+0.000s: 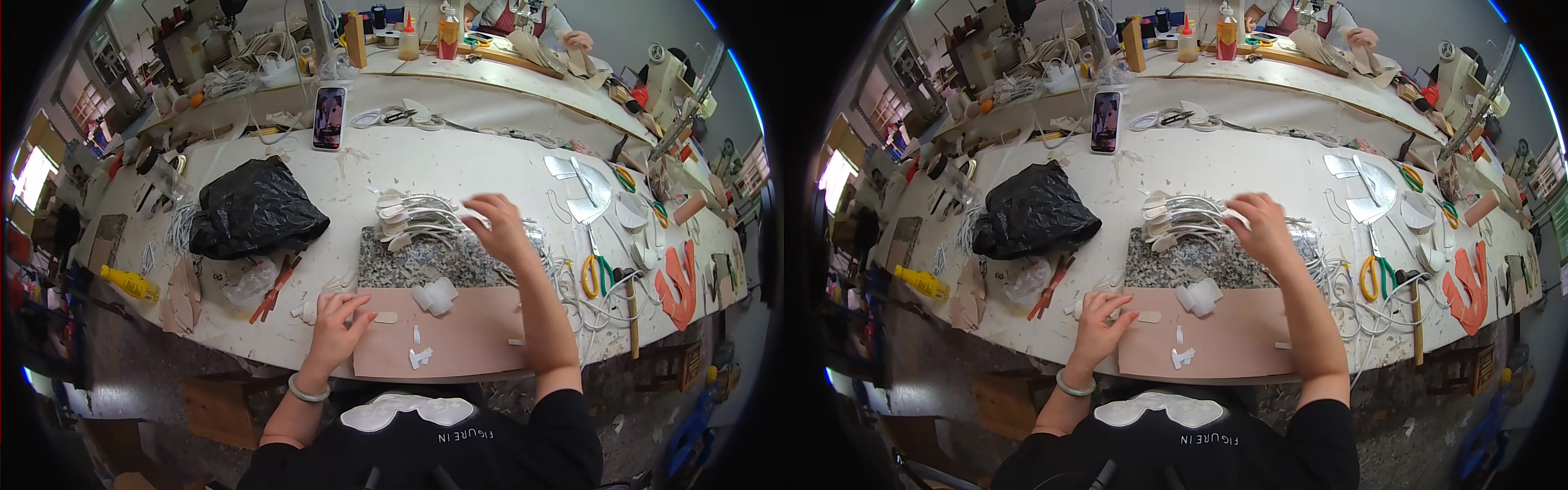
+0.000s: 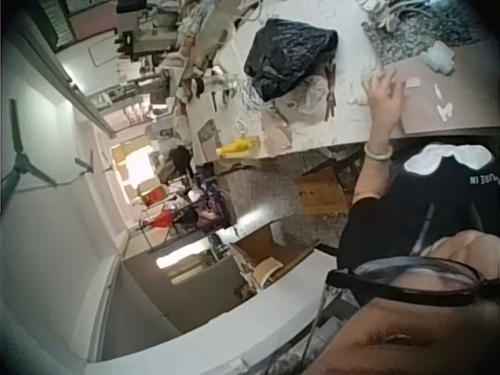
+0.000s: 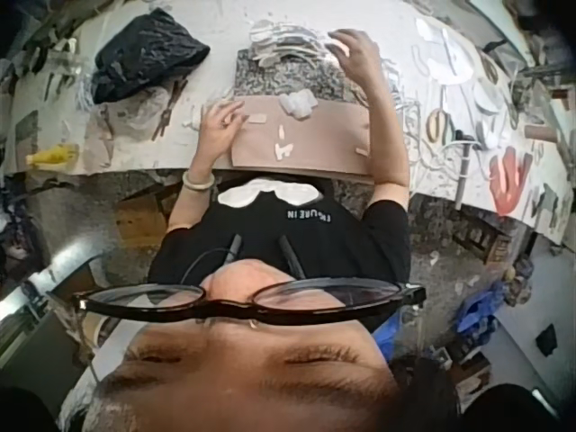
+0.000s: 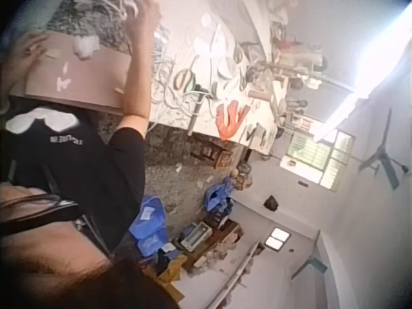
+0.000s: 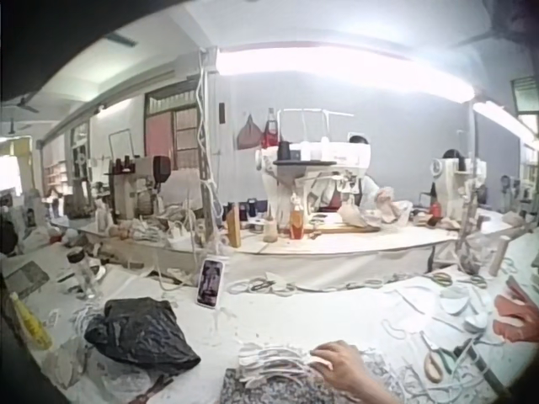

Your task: The person sits at a cluttered workbench and repeatedly picks up small white foam pieces and silver wire-like components. They insert the wire into the foam pieces by hand, creating small assembled units. The person places the finished units on the table and continues the repetitive assembly process throughout the clip.

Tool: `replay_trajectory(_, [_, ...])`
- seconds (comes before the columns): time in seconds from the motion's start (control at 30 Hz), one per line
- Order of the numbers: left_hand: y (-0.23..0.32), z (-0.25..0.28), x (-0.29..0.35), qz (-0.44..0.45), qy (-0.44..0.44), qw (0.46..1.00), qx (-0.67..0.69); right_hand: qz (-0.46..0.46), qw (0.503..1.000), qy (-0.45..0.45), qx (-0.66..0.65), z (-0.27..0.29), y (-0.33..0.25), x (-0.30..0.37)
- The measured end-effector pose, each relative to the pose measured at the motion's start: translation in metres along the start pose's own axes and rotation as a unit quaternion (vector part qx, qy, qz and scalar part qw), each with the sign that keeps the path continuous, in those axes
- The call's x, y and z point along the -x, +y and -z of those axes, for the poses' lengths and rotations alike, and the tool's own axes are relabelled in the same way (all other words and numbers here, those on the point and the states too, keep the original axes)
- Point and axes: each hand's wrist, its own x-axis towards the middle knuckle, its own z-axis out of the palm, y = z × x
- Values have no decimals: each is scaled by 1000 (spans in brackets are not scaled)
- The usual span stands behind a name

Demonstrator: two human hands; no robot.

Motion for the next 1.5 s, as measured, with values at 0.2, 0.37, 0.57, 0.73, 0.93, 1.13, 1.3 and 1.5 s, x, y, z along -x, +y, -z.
replay_trajectory(0.2, [3, -13, -2, -31, -38, 999, -20, -49, 990, -88, 94, 29, 37, 98])
replay_trajectory(0.37, [1, -18, -4, -26, -46, 998, -25, -43, 999, 1, 20, 16, 45, 118])
replay_trajectory(0.57, [3, -17, -6, -27, -47, 998, -30, -38, 997, 70, -6, 22, 21, 106])
replay_trajectory(0.73, [12, -16, -4, 94, -55, 992, 58, -60, 982, 140, -114, 39, -16, 90])
replay_trajectory(0.93, [9, -16, -6, 114, -69, 984, 120, 12, 971, 97, -219, 34, -66, 76])
replay_trajectory(1.13, [-19, 3, -19, 121, 30, 992, 18, 47, 974, 52, -215, 29, -83, 85])
replay_trajectory(1.3, [-21, 16, -23, 64, -67, 996, 14, 19, 969, 10, -245, 22, -87, 95])
replay_trajectory(1.5, [8, -7, -17, -13, -143, 989, -36, 27, 968, -64, -240, 7, -105, 97])
